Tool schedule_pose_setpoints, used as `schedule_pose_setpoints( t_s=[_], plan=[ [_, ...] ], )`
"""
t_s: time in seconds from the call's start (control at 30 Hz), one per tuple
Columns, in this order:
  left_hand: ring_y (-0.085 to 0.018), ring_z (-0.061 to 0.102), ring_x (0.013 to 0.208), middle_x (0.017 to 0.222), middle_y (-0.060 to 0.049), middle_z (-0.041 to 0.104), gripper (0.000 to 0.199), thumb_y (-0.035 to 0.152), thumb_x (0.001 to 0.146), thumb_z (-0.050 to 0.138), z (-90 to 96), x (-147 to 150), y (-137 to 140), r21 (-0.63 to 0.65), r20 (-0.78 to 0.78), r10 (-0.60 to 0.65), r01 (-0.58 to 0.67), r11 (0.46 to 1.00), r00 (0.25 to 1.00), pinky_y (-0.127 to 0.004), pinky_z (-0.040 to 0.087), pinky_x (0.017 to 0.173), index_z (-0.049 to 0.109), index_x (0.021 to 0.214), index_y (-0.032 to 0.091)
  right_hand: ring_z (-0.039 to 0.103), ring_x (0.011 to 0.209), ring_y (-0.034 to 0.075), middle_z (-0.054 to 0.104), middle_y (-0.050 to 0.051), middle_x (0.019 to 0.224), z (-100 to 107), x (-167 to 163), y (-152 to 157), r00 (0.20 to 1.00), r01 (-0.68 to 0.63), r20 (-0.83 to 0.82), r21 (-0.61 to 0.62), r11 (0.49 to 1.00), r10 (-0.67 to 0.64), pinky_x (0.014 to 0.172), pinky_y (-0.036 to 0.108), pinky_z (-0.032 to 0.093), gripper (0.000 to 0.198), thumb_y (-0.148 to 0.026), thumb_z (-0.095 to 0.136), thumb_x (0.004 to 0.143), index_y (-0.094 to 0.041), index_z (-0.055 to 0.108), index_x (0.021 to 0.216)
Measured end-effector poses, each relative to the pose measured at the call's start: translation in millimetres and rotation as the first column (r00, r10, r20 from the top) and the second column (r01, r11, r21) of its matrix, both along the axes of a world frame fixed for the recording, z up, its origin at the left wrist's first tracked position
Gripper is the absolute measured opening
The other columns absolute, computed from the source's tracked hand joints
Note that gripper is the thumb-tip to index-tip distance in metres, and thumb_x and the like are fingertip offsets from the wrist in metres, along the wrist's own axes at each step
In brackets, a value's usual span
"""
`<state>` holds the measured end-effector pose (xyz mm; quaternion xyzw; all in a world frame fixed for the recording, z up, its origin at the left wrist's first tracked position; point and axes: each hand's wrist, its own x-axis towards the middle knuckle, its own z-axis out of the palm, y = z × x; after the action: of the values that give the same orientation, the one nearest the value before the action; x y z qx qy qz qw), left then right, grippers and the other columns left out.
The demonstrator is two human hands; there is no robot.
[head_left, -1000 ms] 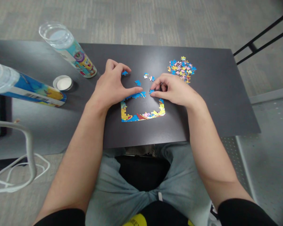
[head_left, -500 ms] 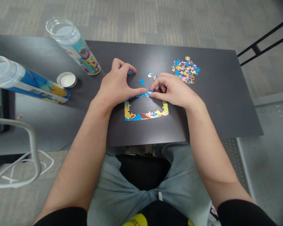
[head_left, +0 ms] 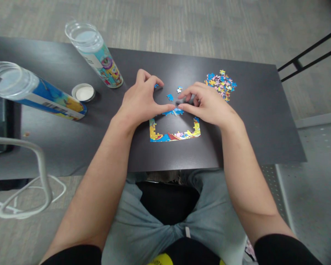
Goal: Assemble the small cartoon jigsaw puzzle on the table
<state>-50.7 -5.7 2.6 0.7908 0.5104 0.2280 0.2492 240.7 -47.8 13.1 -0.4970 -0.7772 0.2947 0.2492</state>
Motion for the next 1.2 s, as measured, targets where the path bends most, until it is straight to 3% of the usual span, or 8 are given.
schedule_pose_setpoints(
  t_s=[0.13,0.2,0.4,0.63,0.73,0.83,0.97,1.2],
  plan=[
    [-0.039,0.077,0.138,0.158,-0.012,0.072,0.067,0.045,0.084,0.12,-0.9,-2,1,0.0,0.026,-0.01,0.01,1.0,1.0,-0.051,0.068,0.113,0.082,0.137,0.032,0.077,0.126,0.042,0.078,0.015,0.133,-10,-5,5,0.993,0.115,0.025,0.078,0.99,-0.117,0.122,0.067,0.064,0.038,-0.043,0.097,0.114,-0.032,0.093,0.15],
    [-0.038,0.078,0.134,0.158,-0.012,0.072,0.067,0.044,0.083,0.12,-1.3,-4,1,-0.004,0.042,-0.007,0.007,1.0,0.999,-0.05,0.068,0.111,0.082,0.137,0.031,0.078,0.13,0.045,0.074,0.016,0.133,-19,-5,8,0.99,0.123,0.059,0.107,0.987,-0.13,0.124,0.068,0.065,0.04,-0.041,0.098,0.114,-0.031,0.094,0.153],
    [-0.034,0.078,0.124,0.156,-0.011,0.072,0.064,0.043,0.083,0.119,-0.6,-4,3,-0.017,0.048,-0.006,0.007,1.0,0.999,-0.05,0.067,0.109,0.083,0.135,0.031,0.078,0.12,0.039,0.076,0.012,0.121,-19,7,7,0.997,0.058,0.05,0.107,0.993,-0.063,0.119,0.062,0.064,0.023,-0.023,0.094,0.113,-0.031,0.1,0.134],
    [-0.036,0.077,0.127,0.153,-0.011,0.073,0.068,0.044,0.081,0.119,-1.5,-4,5,0.001,0.02,-0.008,0.008,1.0,1.0,-0.051,0.068,0.109,0.083,0.138,0.032,0.075,0.112,0.036,0.081,0.01,0.113,-11,16,9,0.998,0.053,0.035,0.085,0.995,-0.057,0.111,0.06,0.06,0.023,-0.026,0.095,0.108,-0.03,0.098,0.13],
    [-0.035,0.078,0.124,0.151,-0.01,0.073,0.068,0.043,0.08,0.12,-1.4,-4,4,-0.01,0.031,0.001,-0.001,1.0,1.0,-0.05,0.068,0.107,0.084,0.137,0.031,0.072,0.107,0.035,0.081,0.011,0.114,-10,20,11,0.998,0.057,-0.002,0.03,0.998,-0.057,0.11,0.062,0.059,0.012,-0.035,0.1,0.105,-0.032,0.096,0.116],
    [-0.035,0.078,0.124,0.151,-0.01,0.073,0.066,0.044,0.08,0.12,-0.4,-5,4,-0.021,0.044,0.0,0.001,1.0,0.999,-0.05,0.069,0.106,0.083,0.134,0.031,0.067,0.098,0.032,0.081,0.01,0.113,-8,27,9,0.998,0.064,-0.024,-0.051,0.997,-0.065,0.102,0.06,0.059,0.02,-0.048,0.106,0.101,-0.033,0.094,0.108],
    [-0.036,0.078,0.124,0.151,-0.01,0.072,0.065,0.043,0.08,0.121,-0.2,-5,5,-0.027,0.047,-0.001,0.002,1.0,0.999,-0.052,0.069,0.108,0.084,0.133,0.032,0.061,0.086,0.025,0.08,0.009,0.112,-6,31,4,0.996,0.061,-0.066,-0.096,0.993,-0.068,0.09,0.054,0.057,0.023,-0.045,0.107,0.096,-0.029,0.093,0.106],
    [-0.036,0.078,0.124,0.155,-0.011,0.071,0.066,0.042,0.08,0.12,-2.2,-5,7,-0.037,0.035,0.006,-0.005,0.999,0.999,-0.053,0.069,0.111,0.084,0.134,0.031,0.059,0.088,0.028,0.079,0.008,0.111,-2,19,-4,0.996,0.041,-0.077,-0.139,0.989,-0.052,0.089,0.054,0.056,0.037,-0.062,0.112,0.095,-0.034,0.089,0.098]
  ],
)
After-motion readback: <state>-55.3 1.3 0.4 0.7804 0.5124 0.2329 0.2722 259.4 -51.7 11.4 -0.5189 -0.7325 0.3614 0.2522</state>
